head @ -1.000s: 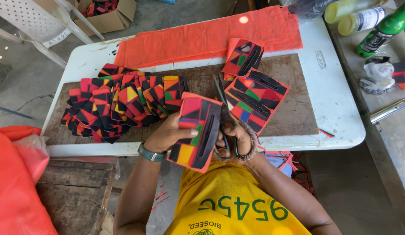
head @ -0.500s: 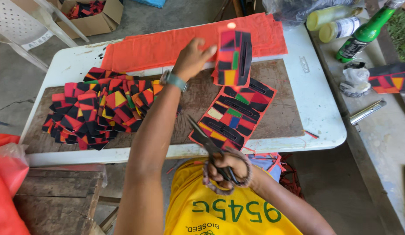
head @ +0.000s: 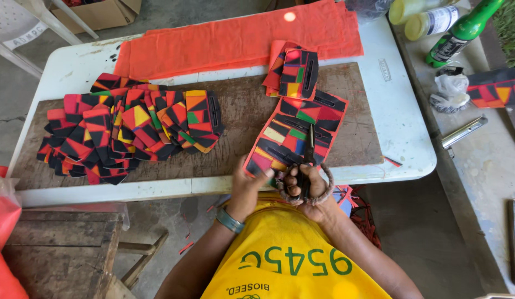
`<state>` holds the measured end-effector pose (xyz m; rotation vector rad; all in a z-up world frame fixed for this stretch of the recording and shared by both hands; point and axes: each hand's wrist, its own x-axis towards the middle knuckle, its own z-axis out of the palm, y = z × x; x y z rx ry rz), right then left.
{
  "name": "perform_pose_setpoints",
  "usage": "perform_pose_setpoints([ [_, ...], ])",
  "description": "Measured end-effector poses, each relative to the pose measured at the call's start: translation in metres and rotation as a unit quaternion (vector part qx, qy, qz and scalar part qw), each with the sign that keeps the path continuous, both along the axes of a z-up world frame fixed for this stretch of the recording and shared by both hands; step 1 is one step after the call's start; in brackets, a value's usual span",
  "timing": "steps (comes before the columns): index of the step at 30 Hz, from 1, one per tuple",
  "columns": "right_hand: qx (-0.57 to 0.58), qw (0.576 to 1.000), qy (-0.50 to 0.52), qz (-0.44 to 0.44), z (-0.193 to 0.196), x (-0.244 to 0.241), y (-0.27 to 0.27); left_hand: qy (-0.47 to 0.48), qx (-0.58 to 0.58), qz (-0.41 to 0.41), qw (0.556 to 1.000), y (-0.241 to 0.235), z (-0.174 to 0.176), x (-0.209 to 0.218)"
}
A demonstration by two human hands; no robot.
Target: The person uses shears to trim excess fabric and threads from a series of small patterned pouches with zippers. They handle the pouches one at a time, cutting along edges and removing loose threads, then place finished pieces into a pile on the table.
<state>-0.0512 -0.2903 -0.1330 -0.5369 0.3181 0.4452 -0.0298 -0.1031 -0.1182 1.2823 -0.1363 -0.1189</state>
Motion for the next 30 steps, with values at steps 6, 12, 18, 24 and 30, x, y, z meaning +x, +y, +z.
perform_pose_setpoints([
  [6,-0.092,0.993,-0.048,0.049,0.001,-0.014,-0.011,-0.076,0.285,-0.003,0.956,0.006,-0.004,0.039],
  [12,-0.19,0.979,-0.073,0.034,-0.001,-0.025,-0.039,0.122,-0.003,-0.086,0.989,0.037,-0.001,0.094],
  [18,-0.123,0.965,-0.227,0.05,-0.018,-0.027,-0.05,0.021,0.053,-0.098,0.994,-0.014,-0.026,0.105],
  [24,-0.122,0.972,-0.146,0.14,-0.007,-0.048,-0.06,0.062,-0.076,-0.146,0.984,-0.032,-0.007,0.169],
  [30,-0.144,0.965,-0.177,0.127,-0.003,-0.038,-0.064,0.049,-0.099,-0.162,0.981,-0.036,0.007,0.149],
])
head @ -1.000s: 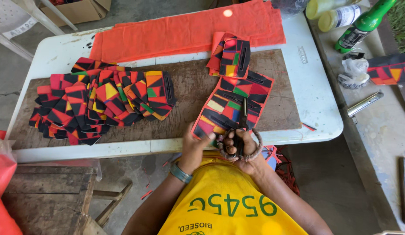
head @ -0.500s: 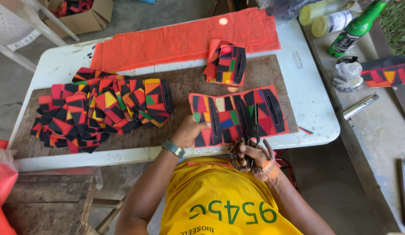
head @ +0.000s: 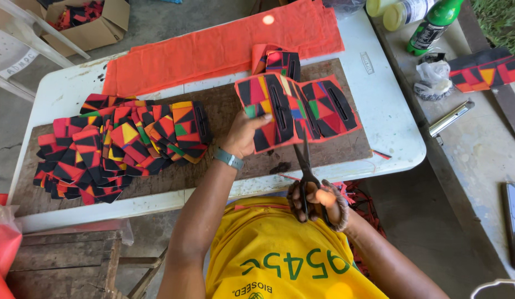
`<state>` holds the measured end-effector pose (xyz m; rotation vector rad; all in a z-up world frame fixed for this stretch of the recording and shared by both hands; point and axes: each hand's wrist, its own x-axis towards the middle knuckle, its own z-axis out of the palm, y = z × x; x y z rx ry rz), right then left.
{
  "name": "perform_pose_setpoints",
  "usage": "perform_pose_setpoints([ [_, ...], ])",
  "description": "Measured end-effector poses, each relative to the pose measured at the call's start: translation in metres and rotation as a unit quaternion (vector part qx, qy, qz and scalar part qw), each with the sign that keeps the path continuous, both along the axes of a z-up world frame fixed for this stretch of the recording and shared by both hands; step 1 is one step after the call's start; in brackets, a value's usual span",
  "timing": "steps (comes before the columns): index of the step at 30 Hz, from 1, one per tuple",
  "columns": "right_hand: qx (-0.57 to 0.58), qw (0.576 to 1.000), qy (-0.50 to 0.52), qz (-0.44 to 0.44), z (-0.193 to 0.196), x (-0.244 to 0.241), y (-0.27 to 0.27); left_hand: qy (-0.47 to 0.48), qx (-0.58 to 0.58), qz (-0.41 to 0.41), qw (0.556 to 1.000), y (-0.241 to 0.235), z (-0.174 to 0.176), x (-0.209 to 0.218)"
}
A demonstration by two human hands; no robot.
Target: The person uses shears to trim excess fabric and threads from a series of small patterned pouches with zippers. They handle the pouches one at a time, cutting along edges and removing loose threads, then place finished pieces into a pile on the table.
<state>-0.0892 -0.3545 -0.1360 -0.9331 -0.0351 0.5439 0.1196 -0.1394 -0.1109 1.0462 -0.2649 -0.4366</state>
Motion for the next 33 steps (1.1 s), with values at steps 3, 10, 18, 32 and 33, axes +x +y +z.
perform_pose_setpoints([
  [3,0.045,0.998,-0.041,-0.019,-0.01,0.01,0.012,-0.035,0.013,0.019,0.999,0.003,-0.001,-0.015],
  [10,0.126,0.992,0.011,-0.012,-0.029,0.026,0.04,-0.033,0.008,0.054,0.998,0.019,-0.011,-0.027],
  [18,0.082,0.994,0.061,-0.046,0.008,0.03,0.054,0.012,-0.033,0.003,0.999,0.027,-0.015,-0.044],
  [32,0.072,0.997,-0.001,-0.037,0.015,0.051,0.075,0.011,-0.024,-0.007,1.0,0.047,-0.008,-0.063],
  [33,0.074,0.997,-0.008,-0.036,0.016,0.052,0.075,0.004,-0.013,-0.006,1.0,0.049,-0.005,-0.063],
])
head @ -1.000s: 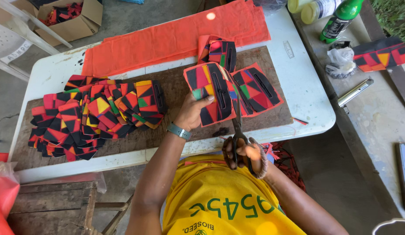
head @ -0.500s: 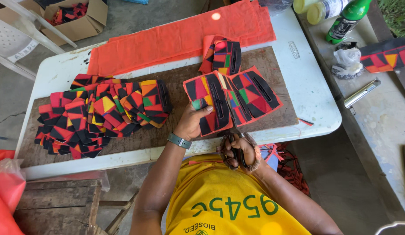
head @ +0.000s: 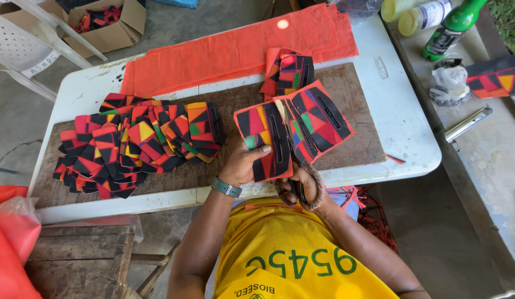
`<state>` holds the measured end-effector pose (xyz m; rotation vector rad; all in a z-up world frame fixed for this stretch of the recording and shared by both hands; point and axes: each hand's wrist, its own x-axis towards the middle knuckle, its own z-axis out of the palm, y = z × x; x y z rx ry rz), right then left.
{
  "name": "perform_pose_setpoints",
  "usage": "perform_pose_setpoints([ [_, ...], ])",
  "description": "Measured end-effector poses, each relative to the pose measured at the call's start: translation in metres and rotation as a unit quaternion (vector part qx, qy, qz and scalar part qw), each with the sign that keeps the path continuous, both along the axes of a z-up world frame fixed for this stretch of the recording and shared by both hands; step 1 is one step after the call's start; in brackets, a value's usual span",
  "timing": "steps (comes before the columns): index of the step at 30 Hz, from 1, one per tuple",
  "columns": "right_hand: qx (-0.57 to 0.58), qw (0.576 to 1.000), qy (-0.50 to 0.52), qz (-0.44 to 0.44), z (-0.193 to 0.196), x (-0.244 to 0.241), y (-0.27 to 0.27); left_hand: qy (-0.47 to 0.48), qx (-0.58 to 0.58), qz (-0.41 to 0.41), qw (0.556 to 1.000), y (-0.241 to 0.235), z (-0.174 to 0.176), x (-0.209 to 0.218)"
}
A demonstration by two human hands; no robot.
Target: The person uses shears to trim excess fabric and threads from a series of small patterned pouches with zippers. They handle the pouches one at a time, cutting along edges and removing loose threads, then place finished pieces into a pile on the table.
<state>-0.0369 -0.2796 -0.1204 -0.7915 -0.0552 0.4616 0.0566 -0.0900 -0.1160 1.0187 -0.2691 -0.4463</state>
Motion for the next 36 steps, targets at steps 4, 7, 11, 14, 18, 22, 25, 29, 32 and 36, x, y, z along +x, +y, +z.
perform_pose_setpoints([
  [4,-0.121,0.99,-0.067,-0.028,0.003,0.003,-0.004,-0.032,0.03,-0.019,0.999,0.01,0.01,-0.003],
  [7,-0.204,0.976,-0.055,-0.05,0.008,0.008,-0.006,-0.079,0.089,-0.032,0.992,0.014,0.019,-0.007],
  [11,-0.253,0.964,-0.034,-0.071,0.018,0.012,-0.005,-0.111,0.113,-0.008,0.987,0.02,0.034,-0.009],
  [14,-0.308,0.948,-0.068,-0.04,0.022,0.017,-0.003,-0.108,0.12,-0.009,0.987,0.025,0.042,-0.012],
  [18,-0.336,0.877,-0.333,-0.089,0.015,0.024,0.0,-0.132,0.137,0.007,0.982,0.032,0.048,-0.02],
  [22,-0.103,0.991,-0.08,0.005,-0.004,0.027,0.003,-0.118,0.137,0.004,0.984,0.036,0.052,-0.023],
  [25,-0.057,0.996,-0.066,0.023,-0.022,0.032,0.006,-0.094,0.107,0.004,0.99,0.038,0.052,-0.023],
  [29,-0.1,0.992,-0.072,0.027,-0.031,0.033,0.004,-0.084,0.076,0.009,0.994,0.037,0.045,-0.026],
  [32,-0.121,0.992,-0.041,0.018,-0.018,0.029,0.007,-0.082,0.071,0.004,0.994,0.038,0.044,-0.027],
  [36,0.004,1.0,-0.02,-0.012,0.011,0.021,0.021,-0.091,0.067,0.008,0.994,0.038,0.042,-0.028],
])
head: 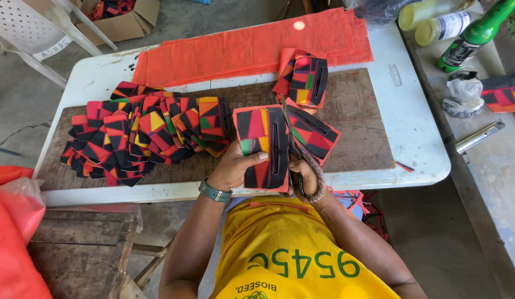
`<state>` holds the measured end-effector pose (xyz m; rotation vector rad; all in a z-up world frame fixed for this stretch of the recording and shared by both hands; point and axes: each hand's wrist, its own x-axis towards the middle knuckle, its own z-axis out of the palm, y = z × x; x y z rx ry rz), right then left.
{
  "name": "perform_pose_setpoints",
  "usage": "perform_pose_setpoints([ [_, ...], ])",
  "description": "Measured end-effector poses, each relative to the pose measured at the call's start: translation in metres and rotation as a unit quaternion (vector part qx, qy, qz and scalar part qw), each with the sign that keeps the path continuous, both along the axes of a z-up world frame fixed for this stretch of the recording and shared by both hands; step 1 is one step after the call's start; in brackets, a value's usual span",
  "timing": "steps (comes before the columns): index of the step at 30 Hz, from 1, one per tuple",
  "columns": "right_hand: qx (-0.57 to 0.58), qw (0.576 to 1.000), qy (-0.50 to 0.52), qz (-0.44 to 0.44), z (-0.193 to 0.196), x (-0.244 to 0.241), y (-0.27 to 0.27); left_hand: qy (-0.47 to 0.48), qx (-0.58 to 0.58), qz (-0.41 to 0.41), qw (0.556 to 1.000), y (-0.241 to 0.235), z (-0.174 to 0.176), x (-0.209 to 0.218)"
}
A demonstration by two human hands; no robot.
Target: The person uses shears to trim excess fabric and threads from a series of small patterned pouches with zippers. They handle the pouches one at a time, cutting along edges and removing loose threads, then place finished pieces into a pile on the table.
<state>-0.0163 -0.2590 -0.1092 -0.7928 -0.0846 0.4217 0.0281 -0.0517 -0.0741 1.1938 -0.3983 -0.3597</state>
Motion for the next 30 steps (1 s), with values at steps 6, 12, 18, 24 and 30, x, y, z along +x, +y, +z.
perform_pose_setpoints([
  [6,0.001,0.998,-0.019,0.054,0.013,-0.001,0.0,-0.003,0.014,0.008,1.0,0.005,0.002,0.003],
  [12,0.032,0.999,0.028,0.011,-0.018,0.002,0.0,-0.008,0.046,-0.005,0.999,0.008,0.014,-0.003],
  [18,0.035,0.985,0.115,0.124,-0.018,-0.005,-0.003,0.001,-0.043,0.058,0.997,0.014,0.031,0.003],
  [24,-0.006,0.97,0.064,0.233,-0.016,-0.036,-0.007,-0.014,-0.161,0.02,0.987,-0.031,0.073,0.073],
  [30,-0.03,0.987,0.085,0.132,-0.01,-0.06,-0.043,-0.238,0.401,0.207,0.86,-0.082,0.066,0.15],
])
